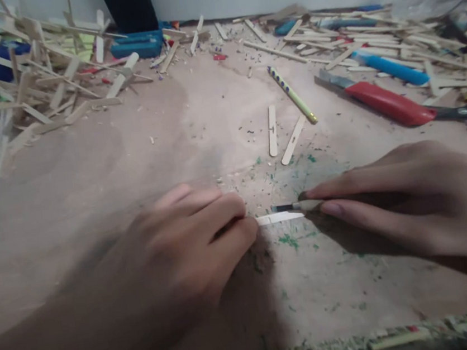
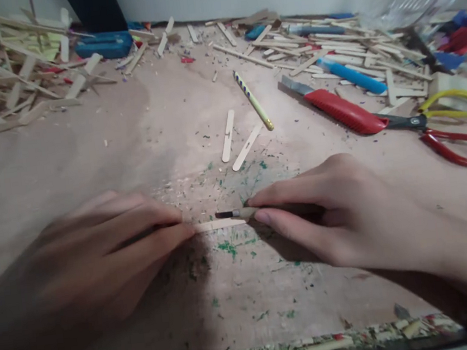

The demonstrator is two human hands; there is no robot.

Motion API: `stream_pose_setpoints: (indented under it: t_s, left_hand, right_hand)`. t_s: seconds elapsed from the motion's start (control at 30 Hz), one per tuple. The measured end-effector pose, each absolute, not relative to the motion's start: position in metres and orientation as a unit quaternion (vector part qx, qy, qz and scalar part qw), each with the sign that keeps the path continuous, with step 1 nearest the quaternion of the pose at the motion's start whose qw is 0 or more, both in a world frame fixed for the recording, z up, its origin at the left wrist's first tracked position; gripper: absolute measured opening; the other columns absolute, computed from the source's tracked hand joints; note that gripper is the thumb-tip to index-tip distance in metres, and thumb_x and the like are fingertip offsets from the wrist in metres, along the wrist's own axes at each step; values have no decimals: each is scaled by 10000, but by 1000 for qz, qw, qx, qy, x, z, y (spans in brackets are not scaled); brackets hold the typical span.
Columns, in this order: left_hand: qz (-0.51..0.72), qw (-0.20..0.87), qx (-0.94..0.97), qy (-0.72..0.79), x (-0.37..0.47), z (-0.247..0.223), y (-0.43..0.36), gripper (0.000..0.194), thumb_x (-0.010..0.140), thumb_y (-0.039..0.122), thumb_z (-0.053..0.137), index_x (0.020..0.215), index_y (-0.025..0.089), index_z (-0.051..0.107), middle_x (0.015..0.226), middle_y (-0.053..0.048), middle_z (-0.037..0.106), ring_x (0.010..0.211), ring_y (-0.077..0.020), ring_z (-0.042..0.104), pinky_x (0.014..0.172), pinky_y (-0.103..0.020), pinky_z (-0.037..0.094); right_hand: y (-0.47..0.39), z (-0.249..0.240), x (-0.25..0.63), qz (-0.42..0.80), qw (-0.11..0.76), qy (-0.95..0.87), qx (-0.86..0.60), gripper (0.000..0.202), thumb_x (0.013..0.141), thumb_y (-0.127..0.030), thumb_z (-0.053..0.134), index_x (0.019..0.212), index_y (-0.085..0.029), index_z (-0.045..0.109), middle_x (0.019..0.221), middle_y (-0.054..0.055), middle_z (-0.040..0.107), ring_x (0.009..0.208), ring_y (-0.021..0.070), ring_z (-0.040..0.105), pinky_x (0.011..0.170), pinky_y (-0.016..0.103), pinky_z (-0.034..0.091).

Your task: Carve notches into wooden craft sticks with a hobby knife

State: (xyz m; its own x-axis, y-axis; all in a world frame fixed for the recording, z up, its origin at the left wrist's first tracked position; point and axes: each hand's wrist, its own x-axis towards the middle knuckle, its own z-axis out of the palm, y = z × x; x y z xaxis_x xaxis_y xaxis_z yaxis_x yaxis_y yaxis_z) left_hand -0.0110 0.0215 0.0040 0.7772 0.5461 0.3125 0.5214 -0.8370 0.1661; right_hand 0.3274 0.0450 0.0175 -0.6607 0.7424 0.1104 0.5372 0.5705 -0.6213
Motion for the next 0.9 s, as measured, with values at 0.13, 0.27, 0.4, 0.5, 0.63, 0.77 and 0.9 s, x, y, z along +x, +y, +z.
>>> stream_pose_setpoints:
  t_s: [0.13,0.27,0.4,0.5,0.63,0.77,0.9]
  left_hand:
    - [196,62,933,297,-8,2,21,360,1221,98,512,1153,177,856,1102,-37,845,880,-231,717,811,-434,539]
    - [206,74,921,322,-7,-1,21,378,1196,92,522,1032,217,839,1100,-34,854,884,-235,728,816,-431,547]
    - [217,79,916,329,-8,-3,21,391,1196,105,500,987,244,799,1073,-19,846,893,-230,719,827,-417,552]
    - [230,94,914,321,-10,-4,20,386,1191,116,512,944,246,779,1077,-25,842,897,-226,720,842,-412,571]
    - [224,97,918,313,-11,-1,21,365,1147,72,530,958,222,804,1076,-43,839,840,-227,711,778,-430,549]
    - [211,100,920,314,-10,4,22,361,1147,55,528,1002,203,823,1091,-52,843,879,-239,728,801,-448,563]
    - [208,111,924,302,-10,2,22,370,1165,69,534,949,210,800,1089,-50,844,883,-234,717,803,-452,538]
  right_hand:
    - [47,17,328,279,160,-877,-357,326,1267,-381,609,1208,-323,924,910,-7,899,601,111,744,508,272,512]
    - [48,18,330,272,158,-881,-354,295,1269,-416,625,1312,-345,909,926,-10,907,639,109,781,513,272,515]
    - [44,21,337,297,152,-874,-354,296,1261,-373,656,1479,-384,855,855,-45,881,597,82,755,510,235,519]
    - [42,22,338,312,145,-866,-363,348,1257,-343,659,1561,-414,813,918,-39,910,616,86,784,521,210,542]
    - [44,18,333,301,152,-877,-343,340,1244,-294,662,1528,-348,839,1189,19,949,841,137,906,593,183,613]
    - [47,15,327,284,160,-894,-308,334,1251,-294,645,1531,-304,827,1231,29,946,870,132,915,619,133,614]
    - [45,15,325,270,155,-898,-311,310,1255,-277,632,1495,-286,829,1251,42,943,836,130,904,601,149,604]
